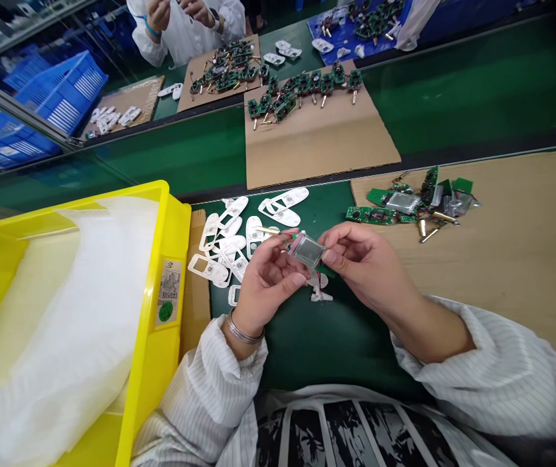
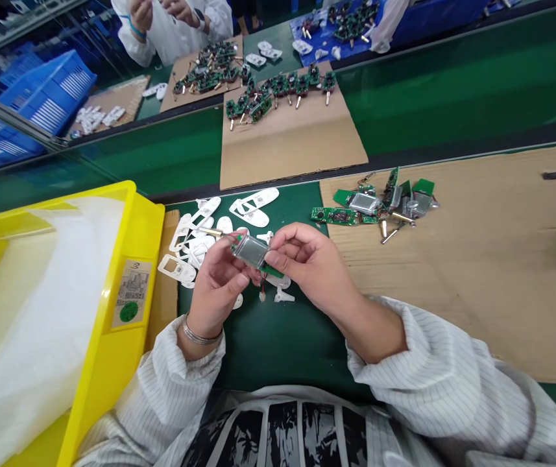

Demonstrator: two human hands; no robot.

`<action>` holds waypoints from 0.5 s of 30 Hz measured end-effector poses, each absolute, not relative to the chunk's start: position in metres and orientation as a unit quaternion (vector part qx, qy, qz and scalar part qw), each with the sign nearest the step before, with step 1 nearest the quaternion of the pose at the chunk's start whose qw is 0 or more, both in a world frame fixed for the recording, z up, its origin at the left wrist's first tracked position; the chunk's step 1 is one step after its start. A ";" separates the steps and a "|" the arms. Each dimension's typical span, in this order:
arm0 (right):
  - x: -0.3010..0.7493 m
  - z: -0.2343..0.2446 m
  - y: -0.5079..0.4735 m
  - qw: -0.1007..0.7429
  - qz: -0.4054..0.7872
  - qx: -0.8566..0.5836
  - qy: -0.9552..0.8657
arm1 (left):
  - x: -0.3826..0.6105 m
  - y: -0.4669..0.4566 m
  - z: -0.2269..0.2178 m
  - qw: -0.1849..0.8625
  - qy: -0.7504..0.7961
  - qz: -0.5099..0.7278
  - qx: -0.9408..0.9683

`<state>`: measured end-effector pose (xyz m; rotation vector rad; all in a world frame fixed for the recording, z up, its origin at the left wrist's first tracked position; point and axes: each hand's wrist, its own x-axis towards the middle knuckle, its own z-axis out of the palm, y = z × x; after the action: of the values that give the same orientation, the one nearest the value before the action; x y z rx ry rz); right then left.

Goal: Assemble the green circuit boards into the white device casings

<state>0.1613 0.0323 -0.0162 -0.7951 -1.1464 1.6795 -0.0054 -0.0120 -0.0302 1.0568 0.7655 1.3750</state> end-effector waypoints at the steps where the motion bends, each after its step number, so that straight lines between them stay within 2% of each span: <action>1: 0.161 -0.015 0.031 0.461 0.678 -0.325 -0.472 | -0.005 -0.012 -0.032 0.567 0.332 0.597 0.460; 5: 0.160 -0.010 0.029 0.453 0.652 -0.330 -0.510 | -0.008 -0.009 -0.034 0.509 0.343 0.609 0.503; 11: 0.167 -0.009 0.036 0.472 0.513 -0.339 -0.631 | -0.013 -0.007 -0.026 0.372 0.342 0.631 0.588; 15: 0.170 -0.007 0.038 0.431 0.541 -0.332 -0.641 | -0.014 -0.009 -0.024 0.363 0.346 0.608 0.616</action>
<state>0.1699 0.0376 -0.0068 -0.8292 -1.5988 1.3492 -0.0139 -0.0089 -0.0241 1.5854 0.8896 1.5644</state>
